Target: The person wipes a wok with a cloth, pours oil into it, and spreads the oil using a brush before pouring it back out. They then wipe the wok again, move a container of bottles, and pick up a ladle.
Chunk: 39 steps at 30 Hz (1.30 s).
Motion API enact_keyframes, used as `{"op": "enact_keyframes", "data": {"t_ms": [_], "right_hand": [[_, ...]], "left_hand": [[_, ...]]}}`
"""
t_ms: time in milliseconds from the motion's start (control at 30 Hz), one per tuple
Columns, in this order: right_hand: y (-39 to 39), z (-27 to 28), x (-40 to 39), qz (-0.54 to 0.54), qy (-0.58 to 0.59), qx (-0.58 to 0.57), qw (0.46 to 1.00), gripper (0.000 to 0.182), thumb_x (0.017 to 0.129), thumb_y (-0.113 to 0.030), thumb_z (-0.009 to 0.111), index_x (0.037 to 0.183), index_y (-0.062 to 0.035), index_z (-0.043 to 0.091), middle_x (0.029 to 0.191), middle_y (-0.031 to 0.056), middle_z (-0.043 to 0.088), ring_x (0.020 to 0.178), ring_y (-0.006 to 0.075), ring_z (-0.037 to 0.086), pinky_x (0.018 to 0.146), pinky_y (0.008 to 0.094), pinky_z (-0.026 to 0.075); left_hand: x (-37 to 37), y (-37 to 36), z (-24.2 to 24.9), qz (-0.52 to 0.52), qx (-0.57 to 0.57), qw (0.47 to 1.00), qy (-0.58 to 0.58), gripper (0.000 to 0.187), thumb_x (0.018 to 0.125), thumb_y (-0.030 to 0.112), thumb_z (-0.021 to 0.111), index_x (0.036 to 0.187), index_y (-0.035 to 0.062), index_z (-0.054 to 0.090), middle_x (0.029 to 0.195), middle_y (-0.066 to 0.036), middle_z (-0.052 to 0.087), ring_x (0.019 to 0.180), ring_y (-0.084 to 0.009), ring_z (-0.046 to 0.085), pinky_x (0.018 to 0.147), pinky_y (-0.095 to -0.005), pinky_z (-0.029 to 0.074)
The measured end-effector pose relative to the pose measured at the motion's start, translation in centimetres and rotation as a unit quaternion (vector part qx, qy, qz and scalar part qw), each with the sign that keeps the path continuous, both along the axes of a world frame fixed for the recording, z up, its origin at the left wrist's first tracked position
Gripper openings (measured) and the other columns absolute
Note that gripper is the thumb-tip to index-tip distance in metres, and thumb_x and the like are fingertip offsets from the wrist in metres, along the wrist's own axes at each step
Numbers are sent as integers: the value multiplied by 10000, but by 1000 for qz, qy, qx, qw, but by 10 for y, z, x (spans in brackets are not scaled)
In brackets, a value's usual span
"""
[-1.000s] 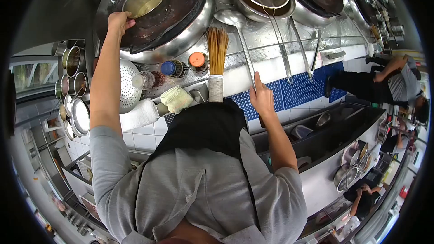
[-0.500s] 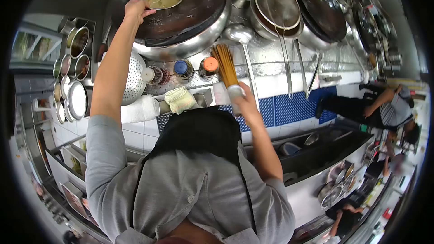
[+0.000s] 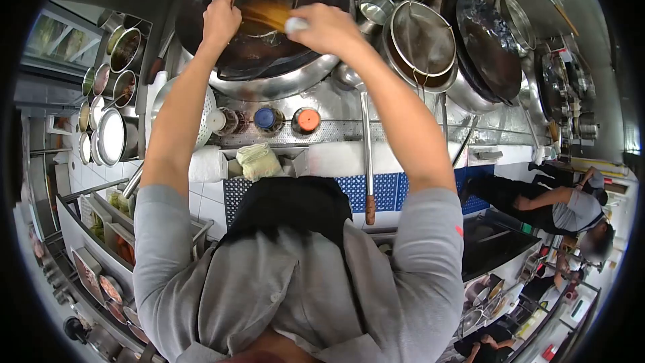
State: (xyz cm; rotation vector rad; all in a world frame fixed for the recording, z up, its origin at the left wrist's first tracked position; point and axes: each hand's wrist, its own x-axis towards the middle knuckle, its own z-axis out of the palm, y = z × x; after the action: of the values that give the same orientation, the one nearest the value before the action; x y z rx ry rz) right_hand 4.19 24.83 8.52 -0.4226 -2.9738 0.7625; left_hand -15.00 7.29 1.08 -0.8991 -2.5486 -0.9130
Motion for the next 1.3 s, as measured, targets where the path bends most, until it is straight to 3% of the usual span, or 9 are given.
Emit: {"op": "enact_keyframes", "data": {"t_ms": [67,167,300,667,833,933,1033,1167,1300], "right_hand": [[3,-20,-41,57,-52,-3,997,496,784,-335,751,1256,-190,714,1157,175,726,1091,358,689,968,436,536],[22,-15,-54,102,-70,192,974,383,789,-264,705,1152,-149,739,1074,153,745,1039,343,712,932,442,562],[-8,-12,-35,68,-39,59,995,326,830,-258,686,1131,-142,738,1028,161,752,1011,337,722,884,438,575],[29,-23,-41,62,-53,93,992,350,782,-238,702,1112,-130,746,1048,185,744,1014,352,719,891,446,571],[-1,-6,-32,73,-68,0,995,439,790,-221,663,1221,-166,727,1102,199,734,1042,366,707,947,439,554],[3,-12,-41,24,-91,74,993,446,802,-270,665,1243,-228,722,1119,165,740,1053,339,709,940,417,560],[-11,16,-25,-68,-140,-131,979,440,813,-243,655,1247,-218,719,1117,146,745,1043,328,714,921,411,566],[12,-29,-40,17,-80,75,994,444,787,-290,722,1216,-175,726,1123,153,742,1044,353,709,933,418,559],[-10,-3,-30,75,-65,14,995,354,808,-233,692,1153,-171,741,1083,152,748,1027,327,720,900,417,569]], "left_hand": [[8,9,3,-4,-12,999,40,350,816,3,570,1158,76,564,1056,-276,674,956,-491,666,849,-559,537],[-4,4,-7,-7,-39,998,57,380,827,-11,566,1183,119,536,1047,-251,668,901,-498,673,794,-571,550],[12,30,-4,-1,-106,991,78,416,823,-9,606,1207,132,527,1102,-236,652,858,-470,692,738,-543,576],[2,53,17,-97,-175,967,158,441,821,-45,594,1232,112,559,1098,-204,646,874,-418,707,732,-499,592],[-13,49,18,-103,-212,955,180,369,890,54,604,1250,129,629,1073,-203,663,873,-401,716,744,-483,590],[-23,39,19,-156,-140,965,160,364,928,132,627,1293,138,633,1041,-195,654,908,-392,706,772,-490,576],[-11,14,-7,-86,-88,983,133,504,938,160,633,1431,194,532,1071,-216,630,968,-413,677,817,-495,564],[-5,3,-13,-41,-151,986,58,649,880,35,582,1490,212,451,1127,-259,619,949,-434,690,832,-514,568],[-7,27,15,-110,-215,961,132,488,895,33,544,1368,153,555,1100,-253,656,907,-409,717,757,-482,598]]}}
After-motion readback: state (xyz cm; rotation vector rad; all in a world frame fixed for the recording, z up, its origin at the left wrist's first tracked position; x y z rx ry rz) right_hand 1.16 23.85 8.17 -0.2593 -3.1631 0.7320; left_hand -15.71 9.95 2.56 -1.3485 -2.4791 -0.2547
